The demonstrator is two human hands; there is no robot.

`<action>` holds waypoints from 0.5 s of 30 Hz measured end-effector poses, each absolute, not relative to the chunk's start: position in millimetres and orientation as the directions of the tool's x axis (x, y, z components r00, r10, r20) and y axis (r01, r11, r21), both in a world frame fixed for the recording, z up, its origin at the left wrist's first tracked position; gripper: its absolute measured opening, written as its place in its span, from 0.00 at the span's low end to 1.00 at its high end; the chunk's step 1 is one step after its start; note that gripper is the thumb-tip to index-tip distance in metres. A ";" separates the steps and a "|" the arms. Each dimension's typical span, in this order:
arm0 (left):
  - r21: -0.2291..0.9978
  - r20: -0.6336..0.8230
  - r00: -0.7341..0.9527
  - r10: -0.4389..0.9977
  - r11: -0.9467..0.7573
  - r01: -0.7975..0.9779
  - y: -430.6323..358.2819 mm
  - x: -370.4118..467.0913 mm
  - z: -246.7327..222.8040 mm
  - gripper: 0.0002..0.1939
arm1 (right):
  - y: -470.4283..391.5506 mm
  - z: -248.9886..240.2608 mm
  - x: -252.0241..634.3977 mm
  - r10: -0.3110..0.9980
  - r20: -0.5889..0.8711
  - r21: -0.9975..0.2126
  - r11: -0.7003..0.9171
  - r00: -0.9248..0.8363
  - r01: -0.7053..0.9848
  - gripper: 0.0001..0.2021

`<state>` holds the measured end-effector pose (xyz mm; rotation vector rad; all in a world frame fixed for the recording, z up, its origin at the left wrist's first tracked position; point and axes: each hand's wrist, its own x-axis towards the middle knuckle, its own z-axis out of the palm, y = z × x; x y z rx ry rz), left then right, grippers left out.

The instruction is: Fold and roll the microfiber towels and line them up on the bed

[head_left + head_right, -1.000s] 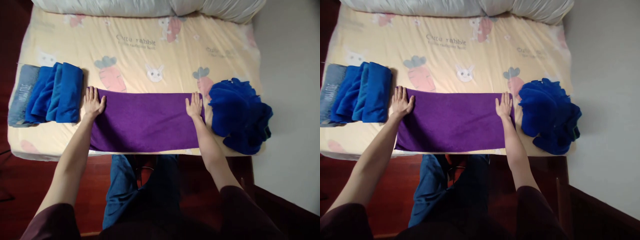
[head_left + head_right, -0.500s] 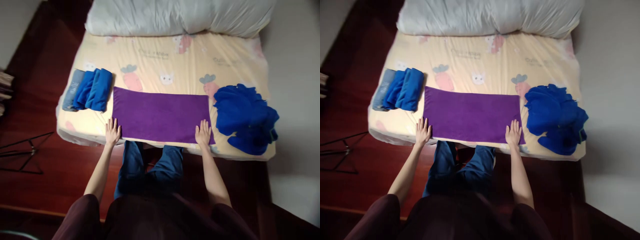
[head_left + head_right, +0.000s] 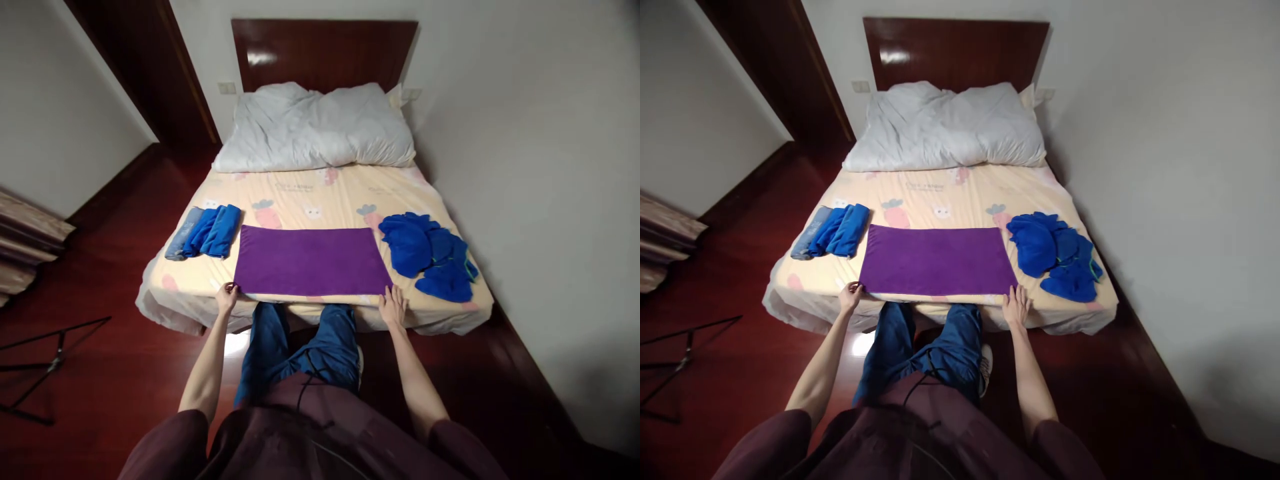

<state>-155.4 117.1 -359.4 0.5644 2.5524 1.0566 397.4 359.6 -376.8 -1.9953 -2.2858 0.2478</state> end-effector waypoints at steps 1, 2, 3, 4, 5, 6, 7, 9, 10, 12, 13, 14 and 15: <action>0.732 -0.151 -0.874 0.461 0.647 0.214 118.4 -156.1 -356.3 0.13 | 360.8 -373.7 397.9 0.985 -0.086 -0.182 0.130 -0.148 0.975 0.32; 0.736 -0.152 -0.878 0.454 0.645 0.205 118.4 -156.6 -353.4 0.12 | 362.4 -371.0 398.6 0.980 -0.133 -0.182 0.119 -0.145 0.976 0.32; 0.742 -0.155 -0.883 0.443 0.643 0.192 117.1 -157.0 -350.8 0.10 | 363.9 -368.7 399.5 0.976 -0.169 -0.182 0.103 -0.135 0.978 0.32; 0.746 -0.158 -0.888 0.431 0.641 0.179 114.7 -157.2 -348.6 0.08 | 365.3 -366.9 400.3 0.974 -0.192 -0.185 0.088 -0.124 0.979 0.32; 0.750 -0.158 -0.895 0.417 0.640 0.166 111.5 -157.3 -346.8 0.06 | 366.2 -365.5 401.0 0.972 -0.208 -0.191 0.074 -0.113 0.979 0.32; 0.754 -0.159 -0.902 0.400 0.639 0.151 108.0 -157.3 -345.6 0.04 | 366.6 -364.5 401.4 0.970 -0.218 -0.200 0.060 -0.104 0.978 0.31; 0.758 -0.162 -0.910 0.382 0.638 0.133 104.6 -157.0 -345.0 0.02 | 366.8 -363.7 401.5 0.971 -0.221 -0.214 0.046 -0.095 0.976 0.31; 0.773 -0.175 -0.922 0.347 0.628 0.090 99.7 -155.8 -345.7 0.03 | 367.3 -362.0 401.2 0.977 -0.200 -0.279 0.019 -0.077 0.960 0.30; 0.784 -0.185 -0.925 0.331 0.618 0.064 98.6 -154.7 -347.1 0.04 | 368.4 -361.0 401.1 0.983 -0.180 -0.342 -0.019 -0.046 0.940 0.29; 0.813 -0.211 -0.930 0.302 0.582 0.005 99.6 -151.0 -351.6 0.06 | 373.9 -358.2 401.7 0.986 -0.150 -0.486 -0.141 0.076 0.862 0.27; 0.830 -0.228 -0.930 0.288 0.557 -0.031 101.3 -148.5 -354.4 0.07 | 378.4 -356.7 402.5 0.978 -0.148 -0.544 -0.205 0.148 0.814 0.26; 0.847 -0.247 -0.929 0.275 0.528 -0.069 103.6 -145.7 -357.3 0.08 | 383.9 -355.4 403.8 0.966 -0.150 -0.585 -0.257 0.209 0.770 0.24; 0.862 -0.269 -0.926 0.265 0.495 -0.109 106.1 -142.8 -360.2 0.09 | 389.9 -354.3 405.2 0.956 -0.149 -0.609 -0.290 0.253 0.738 0.23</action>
